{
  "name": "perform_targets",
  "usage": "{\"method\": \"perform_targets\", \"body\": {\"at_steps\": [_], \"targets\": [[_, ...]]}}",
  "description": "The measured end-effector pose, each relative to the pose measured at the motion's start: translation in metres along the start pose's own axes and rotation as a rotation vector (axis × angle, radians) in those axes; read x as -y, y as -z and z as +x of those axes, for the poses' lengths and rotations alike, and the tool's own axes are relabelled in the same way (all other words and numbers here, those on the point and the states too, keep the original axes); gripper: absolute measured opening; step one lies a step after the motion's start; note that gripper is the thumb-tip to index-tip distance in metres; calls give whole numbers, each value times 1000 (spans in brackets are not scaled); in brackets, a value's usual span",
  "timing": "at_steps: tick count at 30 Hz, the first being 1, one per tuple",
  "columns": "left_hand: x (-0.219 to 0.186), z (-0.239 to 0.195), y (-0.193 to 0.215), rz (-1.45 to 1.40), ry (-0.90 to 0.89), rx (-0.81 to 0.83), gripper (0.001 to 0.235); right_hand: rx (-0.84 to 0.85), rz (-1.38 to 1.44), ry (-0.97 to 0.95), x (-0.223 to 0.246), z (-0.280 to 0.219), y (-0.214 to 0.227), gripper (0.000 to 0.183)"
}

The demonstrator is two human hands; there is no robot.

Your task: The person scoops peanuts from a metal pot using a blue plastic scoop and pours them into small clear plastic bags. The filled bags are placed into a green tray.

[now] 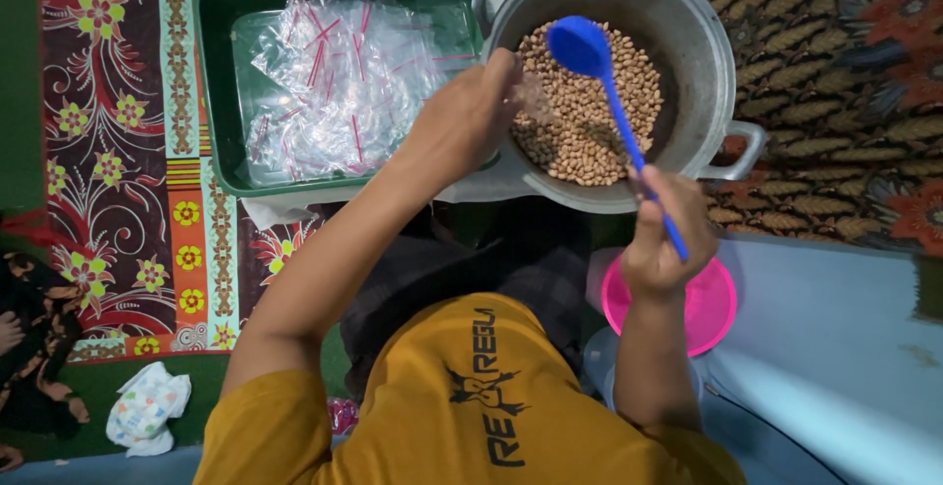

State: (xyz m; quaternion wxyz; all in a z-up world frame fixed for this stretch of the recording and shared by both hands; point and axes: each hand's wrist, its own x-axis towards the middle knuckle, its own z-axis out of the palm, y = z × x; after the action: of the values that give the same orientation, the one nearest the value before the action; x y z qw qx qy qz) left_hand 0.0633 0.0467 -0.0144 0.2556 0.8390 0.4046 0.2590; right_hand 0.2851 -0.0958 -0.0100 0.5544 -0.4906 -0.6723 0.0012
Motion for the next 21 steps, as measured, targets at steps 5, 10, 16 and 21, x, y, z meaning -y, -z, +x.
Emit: {"method": "perform_targets", "body": {"at_steps": [5, 10, 16, 21], "targets": [[1, -2, 3, -47, 57, 1, 25, 117, -226, -119, -8, 5, 1, 29], [2, -6, 3, -33, -21, -51, 26, 178, -168, -330, -13, 0, -7, 28], [5, -8, 2, -17, -75, -57, 29, -19, -5, -477, -25, -9, -8, 34], [7, -7, -1, -10, -101, -74, 33, -74, 35, -442, -27, -7, -6, 38]]}}
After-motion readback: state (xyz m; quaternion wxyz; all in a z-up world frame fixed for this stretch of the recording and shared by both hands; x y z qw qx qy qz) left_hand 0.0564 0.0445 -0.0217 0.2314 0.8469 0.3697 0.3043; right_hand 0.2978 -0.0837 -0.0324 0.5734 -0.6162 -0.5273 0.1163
